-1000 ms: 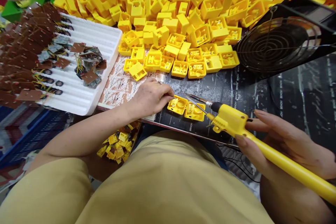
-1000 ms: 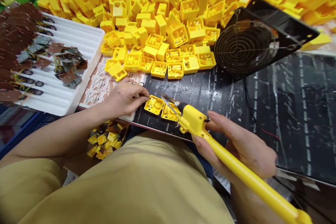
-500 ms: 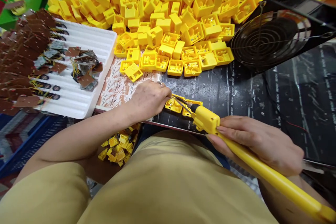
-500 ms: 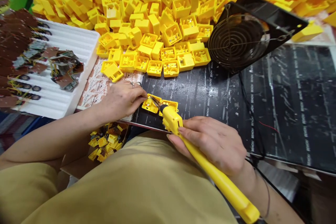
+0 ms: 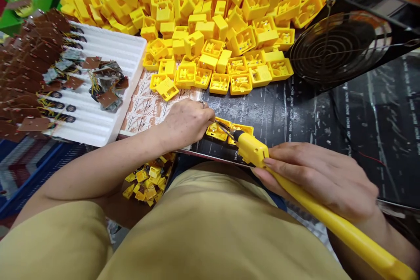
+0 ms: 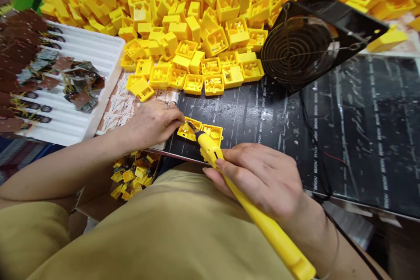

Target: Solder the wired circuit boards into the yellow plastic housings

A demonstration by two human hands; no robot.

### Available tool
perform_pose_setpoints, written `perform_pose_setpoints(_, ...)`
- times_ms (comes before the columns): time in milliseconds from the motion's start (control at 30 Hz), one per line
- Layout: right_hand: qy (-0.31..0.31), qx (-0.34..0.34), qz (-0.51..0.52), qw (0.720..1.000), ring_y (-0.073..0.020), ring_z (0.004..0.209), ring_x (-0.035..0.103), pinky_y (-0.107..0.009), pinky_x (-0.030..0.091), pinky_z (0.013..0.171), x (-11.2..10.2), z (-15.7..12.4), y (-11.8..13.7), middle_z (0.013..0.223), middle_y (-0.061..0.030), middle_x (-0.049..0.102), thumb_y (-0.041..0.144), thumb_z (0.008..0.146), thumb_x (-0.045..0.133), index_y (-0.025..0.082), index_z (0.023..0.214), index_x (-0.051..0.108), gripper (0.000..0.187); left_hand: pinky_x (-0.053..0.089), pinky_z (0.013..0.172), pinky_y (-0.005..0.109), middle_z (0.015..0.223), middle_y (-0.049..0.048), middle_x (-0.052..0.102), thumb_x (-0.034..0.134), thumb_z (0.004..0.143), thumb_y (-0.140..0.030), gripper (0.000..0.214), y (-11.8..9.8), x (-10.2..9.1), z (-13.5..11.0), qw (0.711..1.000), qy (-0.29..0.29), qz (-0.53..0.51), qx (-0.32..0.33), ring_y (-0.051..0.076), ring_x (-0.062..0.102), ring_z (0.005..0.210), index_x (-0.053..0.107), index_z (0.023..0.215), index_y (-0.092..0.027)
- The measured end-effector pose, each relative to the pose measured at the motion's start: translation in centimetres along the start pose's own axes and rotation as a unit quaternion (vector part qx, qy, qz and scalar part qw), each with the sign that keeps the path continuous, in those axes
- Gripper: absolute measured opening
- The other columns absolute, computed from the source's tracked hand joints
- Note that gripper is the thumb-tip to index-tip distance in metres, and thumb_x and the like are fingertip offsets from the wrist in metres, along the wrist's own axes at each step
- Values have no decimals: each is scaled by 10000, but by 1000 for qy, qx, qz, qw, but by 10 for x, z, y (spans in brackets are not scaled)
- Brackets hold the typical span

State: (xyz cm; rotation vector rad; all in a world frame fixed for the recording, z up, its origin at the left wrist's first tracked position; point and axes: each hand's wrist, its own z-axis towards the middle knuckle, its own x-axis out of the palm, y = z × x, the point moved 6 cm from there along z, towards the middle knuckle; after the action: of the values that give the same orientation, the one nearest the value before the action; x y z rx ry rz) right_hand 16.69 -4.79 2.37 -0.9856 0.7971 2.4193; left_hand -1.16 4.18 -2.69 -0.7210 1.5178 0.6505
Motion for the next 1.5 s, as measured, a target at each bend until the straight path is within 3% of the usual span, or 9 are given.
perform_pose_setpoints(167, 26, 66, 2, 997, -115, 735, 675, -250, 592, 790, -4, -11, -9, 764, -10, 678, 192, 914, 614, 194, 825, 621, 89, 468, 681, 350, 820, 92, 735, 477, 915, -230, 255, 0, 1, 0, 1000, 26, 12, -5, 256, 705, 791, 723, 893, -164)
perform_pose_setpoints(500, 1, -44, -11, 999, -98, 659, 653, -227, 588, 698, -2, 2, -3, 739, -8, 679, 146, 806, 745, 176, 857, 582, 174, 454, 664, 344, 821, 88, 732, 467, 927, -256, 274, -2, -1, 2, 1000, 25, 18, 6, 250, 699, 779, 724, 885, -171)
perform_pose_setpoints(700, 30, 47, -27, 998, -120, 748, 662, -235, 550, 667, -11, -18, -18, 819, -10, 688, 264, 910, 634, 227, 918, 610, 45, 414, 630, 325, 787, 79, 721, 482, 888, -192, 241, -2, 0, 1, 1000, 13, 23, 13, 228, 675, 735, 722, 869, -173)
perform_pose_setpoints(900, -3, 118, -13, 993, -105, 675, 639, -234, 537, 694, -6, -15, -15, 730, -8, 662, 378, 964, 545, 235, 789, 621, 238, 388, 608, 313, 750, 72, 712, 498, 874, -196, 221, -3, -2, 2, 999, -7, 37, 22, 208, 657, 692, 717, 846, -171)
perform_pose_setpoints(1133, 45, 62, 10, 997, -112, 697, 665, -235, 582, 707, 1, -12, -16, 735, -18, 668, 241, 928, 597, 202, 774, 618, 160, 414, 623, 323, 777, 80, 723, 474, 912, -241, 261, -3, -4, 1, 999, 7, 29, 15, 223, 671, 720, 722, 866, -176)
perform_pose_setpoints(1267, -15, 46, 10, 999, -116, 660, 667, -211, 570, 606, -6, -19, -18, 749, -16, 686, 271, 912, 626, 211, 884, 641, 68, 432, 640, 306, 784, 65, 726, 493, 914, -255, 244, -1, -3, -1, 1000, -3, -6, 19, 201, 673, 723, 711, 841, -170)
perform_pose_setpoints(1367, -130, 160, 13, 978, -166, 703, 689, -266, 574, 582, -18, -33, -17, 907, -39, 724, 265, 809, 751, 269, 1166, 644, 373, 454, 664, 293, 779, 42, 727, 541, 894, -243, 183, 4, -2, -5, 998, -20, -55, 18, 188, 678, 738, 703, 846, -173)
perform_pose_setpoints(1433, -162, 332, 23, 929, -211, 856, 699, -334, 591, 696, -19, -47, -21, 1066, -49, 712, 364, 807, 755, 339, 1231, 633, 441, 474, 680, 298, 780, 38, 727, 547, 893, -233, 167, 8, -2, -9, 996, -27, -87, 12, 191, 681, 745, 699, 857, -172)
perform_pose_setpoints(1500, -182, 376, 30, 908, -231, 909, 694, -362, 586, 766, -20, -51, -15, 1100, -41, 707, 482, 798, 732, 369, 1260, 624, 488, 502, 740, 330, 858, 56, 733, 548, 900, -237, 161, 10, -3, -12, 993, -40, -109, 17, 207, 688, 808, 690, 878, -164)
